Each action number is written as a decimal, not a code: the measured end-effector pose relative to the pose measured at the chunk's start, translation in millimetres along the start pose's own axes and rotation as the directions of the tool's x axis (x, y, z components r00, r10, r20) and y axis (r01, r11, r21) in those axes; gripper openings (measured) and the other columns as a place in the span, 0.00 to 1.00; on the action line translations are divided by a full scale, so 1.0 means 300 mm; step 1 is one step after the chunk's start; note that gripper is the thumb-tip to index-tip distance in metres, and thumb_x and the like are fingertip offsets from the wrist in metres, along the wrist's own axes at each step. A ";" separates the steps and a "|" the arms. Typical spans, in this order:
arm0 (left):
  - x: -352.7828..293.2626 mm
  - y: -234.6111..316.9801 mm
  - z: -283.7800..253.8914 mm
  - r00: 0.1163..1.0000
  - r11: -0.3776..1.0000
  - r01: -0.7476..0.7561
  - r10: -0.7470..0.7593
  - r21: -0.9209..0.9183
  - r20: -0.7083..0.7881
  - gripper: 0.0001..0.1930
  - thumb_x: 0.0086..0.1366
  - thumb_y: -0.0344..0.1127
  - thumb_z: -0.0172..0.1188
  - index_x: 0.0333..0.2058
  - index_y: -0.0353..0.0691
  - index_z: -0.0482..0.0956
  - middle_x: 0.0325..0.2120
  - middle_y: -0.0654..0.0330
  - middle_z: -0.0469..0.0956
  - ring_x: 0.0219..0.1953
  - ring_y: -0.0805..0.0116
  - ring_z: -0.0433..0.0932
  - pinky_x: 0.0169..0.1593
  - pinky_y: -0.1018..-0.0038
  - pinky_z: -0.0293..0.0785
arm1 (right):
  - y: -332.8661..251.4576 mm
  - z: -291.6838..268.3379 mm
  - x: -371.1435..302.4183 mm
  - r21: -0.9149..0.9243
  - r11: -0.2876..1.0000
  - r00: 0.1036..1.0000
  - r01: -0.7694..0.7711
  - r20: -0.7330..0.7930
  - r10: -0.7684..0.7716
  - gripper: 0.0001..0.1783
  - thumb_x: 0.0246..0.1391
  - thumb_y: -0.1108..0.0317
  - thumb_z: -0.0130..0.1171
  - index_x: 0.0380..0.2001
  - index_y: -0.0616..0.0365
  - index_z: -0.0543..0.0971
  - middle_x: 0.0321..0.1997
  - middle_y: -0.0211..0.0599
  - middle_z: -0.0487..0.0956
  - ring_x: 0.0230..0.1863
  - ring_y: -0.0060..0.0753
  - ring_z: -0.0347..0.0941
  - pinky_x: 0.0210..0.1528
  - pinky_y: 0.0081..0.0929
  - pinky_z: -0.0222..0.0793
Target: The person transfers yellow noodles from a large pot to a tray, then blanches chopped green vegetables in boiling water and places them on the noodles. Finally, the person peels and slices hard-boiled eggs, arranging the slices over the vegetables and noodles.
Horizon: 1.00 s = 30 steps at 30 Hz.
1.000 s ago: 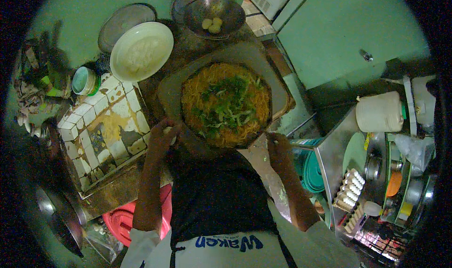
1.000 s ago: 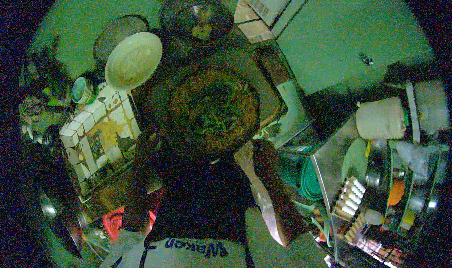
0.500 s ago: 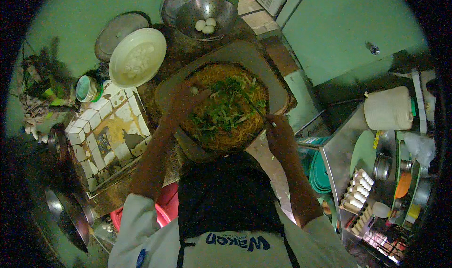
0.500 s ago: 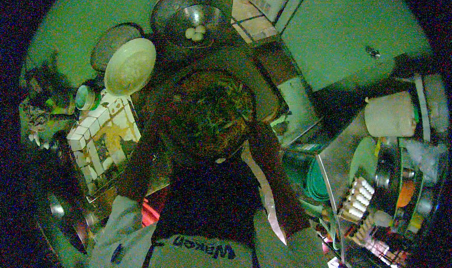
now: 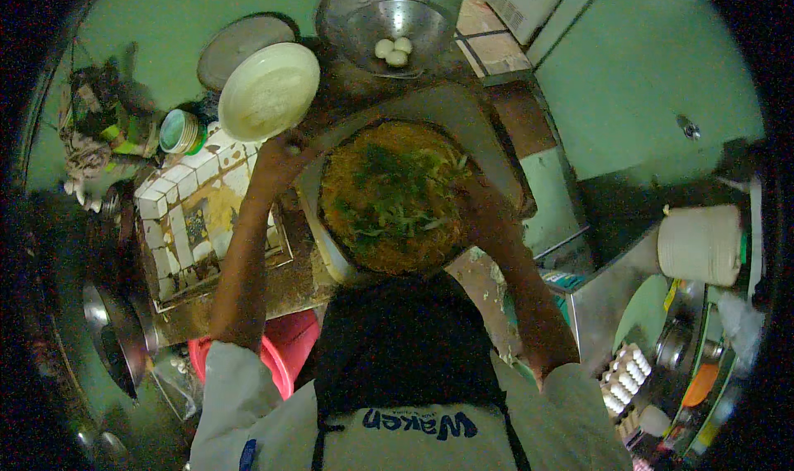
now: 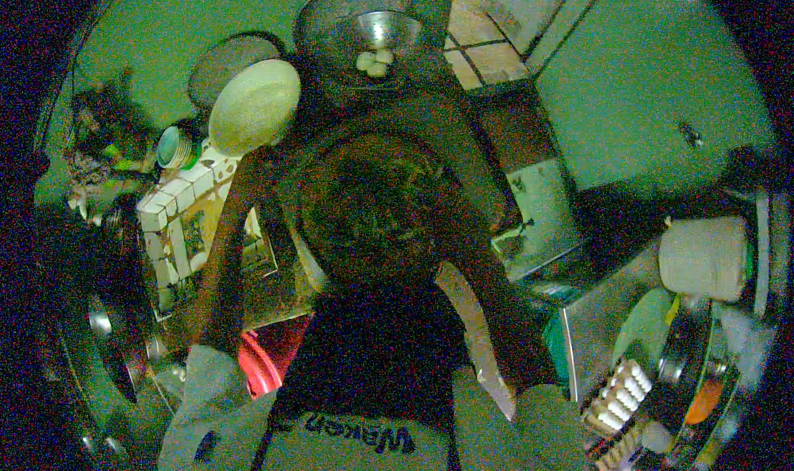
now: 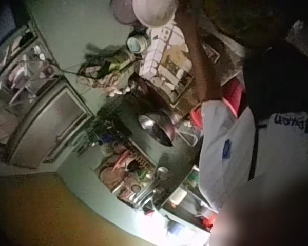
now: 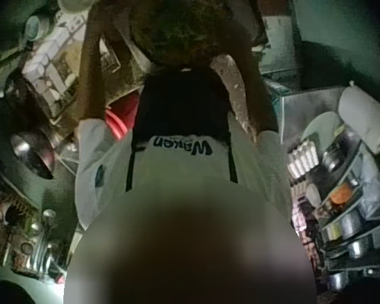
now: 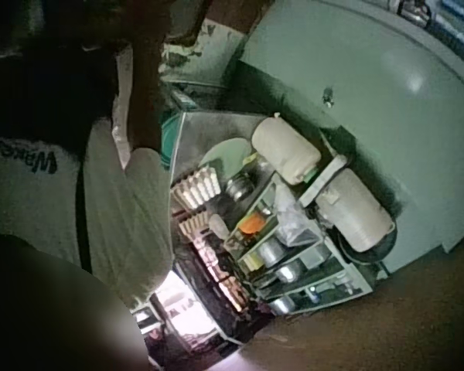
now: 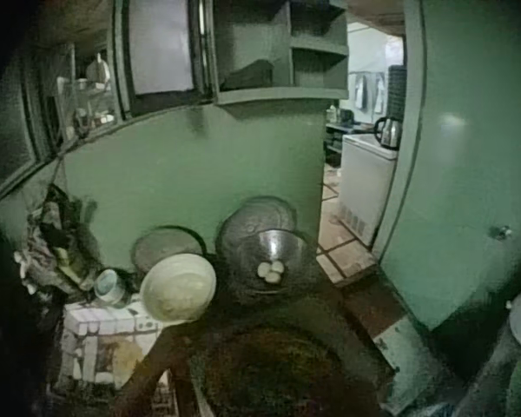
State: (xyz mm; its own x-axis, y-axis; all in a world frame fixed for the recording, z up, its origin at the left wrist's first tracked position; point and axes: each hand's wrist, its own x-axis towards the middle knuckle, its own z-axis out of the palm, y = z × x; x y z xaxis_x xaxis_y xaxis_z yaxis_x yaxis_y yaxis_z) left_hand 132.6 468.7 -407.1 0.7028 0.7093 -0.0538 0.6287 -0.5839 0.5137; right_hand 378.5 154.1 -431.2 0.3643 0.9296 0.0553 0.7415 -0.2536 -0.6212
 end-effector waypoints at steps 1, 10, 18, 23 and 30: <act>-0.060 -0.031 -0.006 0.997 0.966 0.075 -0.074 -0.247 0.013 0.22 0.62 0.46 0.64 0.47 0.35 0.77 0.29 0.54 0.81 0.32 0.62 0.82 0.40 0.65 0.79 | 0.014 -0.011 0.028 -0.013 1.000 1.000 0.016 0.015 -0.016 0.18 0.59 0.69 0.57 0.52 0.56 0.74 0.43 0.48 0.78 0.43 0.57 0.76 0.46 0.50 0.73; -0.671 -0.211 0.084 0.852 0.235 0.376 -0.469 -0.897 0.234 0.19 0.67 0.40 0.61 0.52 0.35 0.72 0.33 0.57 0.81 0.30 0.67 0.81 0.29 0.74 0.77 | 0.114 -0.064 0.160 -0.273 0.952 0.991 0.136 0.038 -0.130 0.17 0.59 0.71 0.53 0.52 0.56 0.75 0.45 0.49 0.79 0.47 0.58 0.75 0.51 0.49 0.73; -0.841 -0.153 0.187 0.754 -0.277 0.112 -0.601 -0.954 0.263 0.20 0.63 0.38 0.61 0.51 0.35 0.74 0.44 0.52 0.79 0.45 0.58 0.81 0.46 0.66 0.81 | -0.034 0.154 -0.011 -0.326 0.932 0.987 0.161 0.040 -0.157 0.19 0.59 0.76 0.49 0.54 0.63 0.72 0.50 0.57 0.75 0.52 0.60 0.72 0.54 0.53 0.71; -0.803 -0.139 0.211 0.835 -0.358 0.208 -0.420 -0.910 0.356 0.22 0.63 0.43 0.63 0.52 0.36 0.74 0.48 0.51 0.78 0.53 0.54 0.78 0.58 0.58 0.76 | -0.134 0.242 -0.018 -0.096 0.991 0.996 0.092 -0.006 -0.093 0.21 0.59 0.74 0.52 0.56 0.60 0.72 0.48 0.58 0.75 0.49 0.61 0.73 0.50 0.54 0.71; -0.738 -0.162 0.169 0.860 -0.324 0.257 -0.354 -0.910 0.368 0.21 0.68 0.32 0.61 0.56 0.34 0.68 0.52 0.50 0.76 0.55 0.51 0.77 0.61 0.57 0.76 | -0.297 0.189 -0.082 -0.118 0.991 0.991 0.059 -0.112 -0.073 0.16 0.60 0.74 0.53 0.52 0.58 0.76 0.44 0.51 0.77 0.43 0.58 0.75 0.45 0.48 0.73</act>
State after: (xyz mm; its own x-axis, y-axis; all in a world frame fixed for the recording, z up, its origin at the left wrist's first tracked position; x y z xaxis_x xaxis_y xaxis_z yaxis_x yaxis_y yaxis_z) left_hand -36.7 320.1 -463.5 0.5046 0.6708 -0.5435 -0.3265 0.7310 0.5992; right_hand 271.4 169.0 -421.7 0.3701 0.9099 0.1874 0.8230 -0.2276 -0.5205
